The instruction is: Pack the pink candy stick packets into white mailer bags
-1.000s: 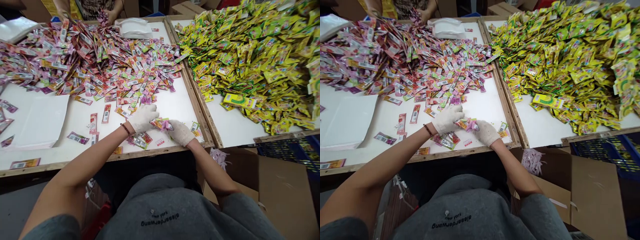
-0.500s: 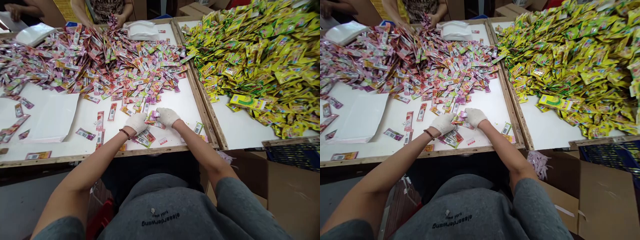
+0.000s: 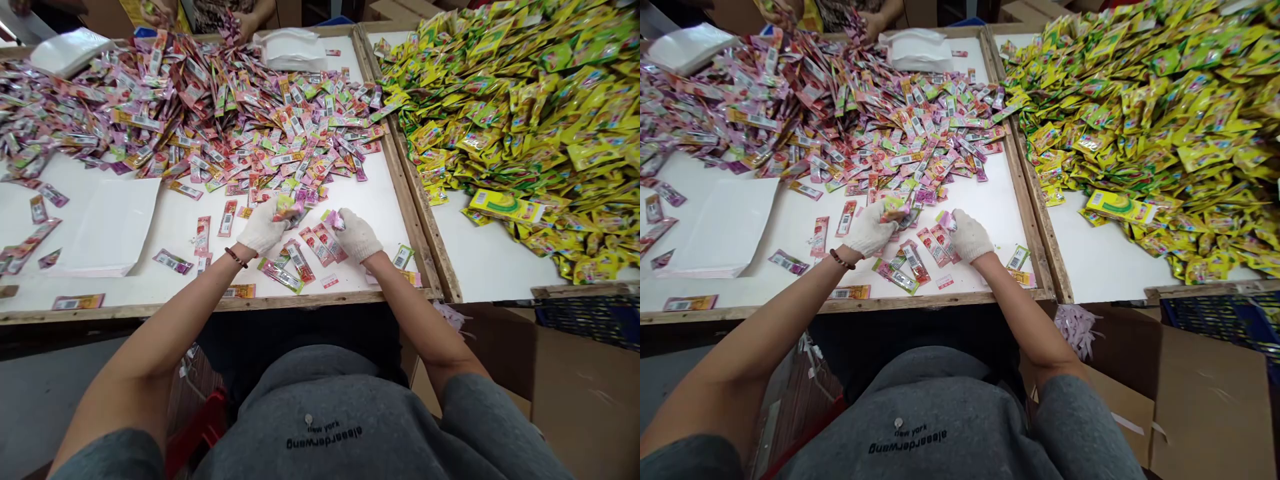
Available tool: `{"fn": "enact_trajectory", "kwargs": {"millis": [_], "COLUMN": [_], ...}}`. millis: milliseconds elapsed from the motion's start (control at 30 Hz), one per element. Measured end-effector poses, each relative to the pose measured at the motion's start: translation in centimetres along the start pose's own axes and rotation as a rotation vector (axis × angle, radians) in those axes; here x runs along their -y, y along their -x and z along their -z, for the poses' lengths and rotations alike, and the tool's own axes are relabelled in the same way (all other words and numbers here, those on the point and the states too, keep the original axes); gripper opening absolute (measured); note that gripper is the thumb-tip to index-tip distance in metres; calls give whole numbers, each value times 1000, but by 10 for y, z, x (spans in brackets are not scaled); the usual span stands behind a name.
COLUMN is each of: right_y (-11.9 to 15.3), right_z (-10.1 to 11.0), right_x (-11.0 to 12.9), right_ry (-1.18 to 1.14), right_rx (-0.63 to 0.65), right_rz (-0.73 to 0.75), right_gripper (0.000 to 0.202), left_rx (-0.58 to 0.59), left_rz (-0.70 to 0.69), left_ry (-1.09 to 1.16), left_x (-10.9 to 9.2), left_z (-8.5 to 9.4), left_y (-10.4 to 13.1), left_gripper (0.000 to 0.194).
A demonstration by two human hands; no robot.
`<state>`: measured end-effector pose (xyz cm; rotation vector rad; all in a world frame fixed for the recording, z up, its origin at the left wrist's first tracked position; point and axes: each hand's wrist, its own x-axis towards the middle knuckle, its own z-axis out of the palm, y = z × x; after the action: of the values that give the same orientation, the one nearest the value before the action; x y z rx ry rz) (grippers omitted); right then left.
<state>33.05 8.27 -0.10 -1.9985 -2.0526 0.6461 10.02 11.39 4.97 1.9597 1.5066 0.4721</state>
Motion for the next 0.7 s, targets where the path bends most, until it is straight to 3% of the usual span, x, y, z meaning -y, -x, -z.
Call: {"fn": "enact_trajectory", "kwargs": {"millis": [67, 167, 267, 367, 467, 633, 700], "right_y": [11, 21, 19, 9, 2, 10, 16], "right_z": [-5, -13, -16, -14, -10, -12, -12], "right_x": [10, 27, 36, 35, 26, 5, 1], "right_ry": [-36, -62, -13, 47, 110, 139, 46], "right_rx": [12, 41, 90, 163, 232, 91, 70], "right_rz": [-12, -33, -81, -71, 11, 117, 90], "right_gripper": [32, 52, 59, 39, 24, 19, 22], "left_rx": [154, 396, 494, 503, 478, 236, 265], "left_rz": [-130, -396, -508, -516, -535, -450, -360], "left_ry": [-116, -448, -745, -848, -816, -678, -626], "left_x": [1, 2, 3, 2, -4, -9, -8], "left_z": [-1, -8, -22, -35, -32, 16, 32], "left_y": [11, 29, 40, 40, 30, 29, 41], "left_gripper": [29, 33, 44, 46, 37, 36, 39]}}
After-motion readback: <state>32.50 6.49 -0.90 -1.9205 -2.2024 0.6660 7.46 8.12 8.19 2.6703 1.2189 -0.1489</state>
